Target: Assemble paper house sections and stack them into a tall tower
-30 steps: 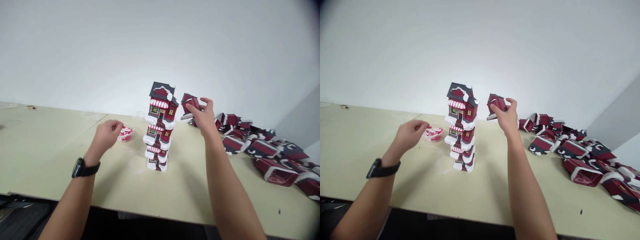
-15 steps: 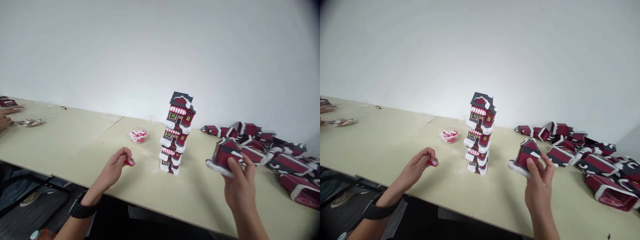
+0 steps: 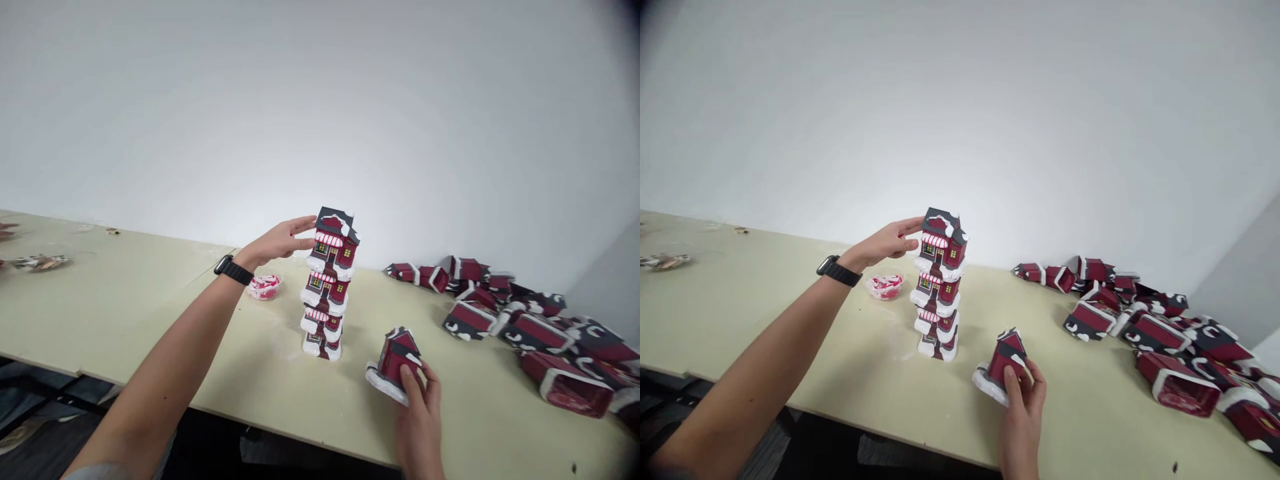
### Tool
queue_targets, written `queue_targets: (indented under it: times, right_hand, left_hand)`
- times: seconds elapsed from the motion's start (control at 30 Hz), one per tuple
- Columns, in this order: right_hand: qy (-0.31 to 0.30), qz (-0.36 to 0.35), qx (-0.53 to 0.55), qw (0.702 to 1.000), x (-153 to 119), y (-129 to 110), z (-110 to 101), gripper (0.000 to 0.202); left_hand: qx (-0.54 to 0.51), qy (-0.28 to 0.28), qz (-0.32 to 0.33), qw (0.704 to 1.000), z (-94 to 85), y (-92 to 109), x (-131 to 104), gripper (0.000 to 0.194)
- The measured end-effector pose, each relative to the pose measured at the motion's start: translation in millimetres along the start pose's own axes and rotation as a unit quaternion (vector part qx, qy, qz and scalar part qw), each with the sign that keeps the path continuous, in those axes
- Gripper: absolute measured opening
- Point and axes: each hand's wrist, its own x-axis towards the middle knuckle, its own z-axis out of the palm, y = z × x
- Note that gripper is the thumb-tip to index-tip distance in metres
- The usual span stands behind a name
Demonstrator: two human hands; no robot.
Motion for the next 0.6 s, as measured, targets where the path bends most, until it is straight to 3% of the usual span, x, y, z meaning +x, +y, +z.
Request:
queue_targets:
  times: [0.1, 0.23, 0.4, 0.6]
  right_hand:
    - [-0.014, 0.011, 0.019, 1.0, 2, 3, 0, 0.075]
    - [-0.01, 0.021, 0.037, 0.999, 2, 2, -1, 0.071]
    - [-0.01, 0.039, 0.061, 0.997, 0, -1, -1, 0.069]
    - [0.009, 0.048, 0.075, 0.996, -7, -11, 6, 0.069]
  left_hand:
    - [-0.034, -0.072, -0.025, 0.997, 2.7, -8, 8, 0.072]
    - [-0.065, -0.069, -0.04, 0.995, 7.6, -15, 17, 0.056]
    - [-0.097, -0.026, -0.013, 0.995, 10.8, -23, 21, 0.043]
    - [-0.161, 0.074, 0.033, 0.984, 7.7, -24, 29, 0.047]
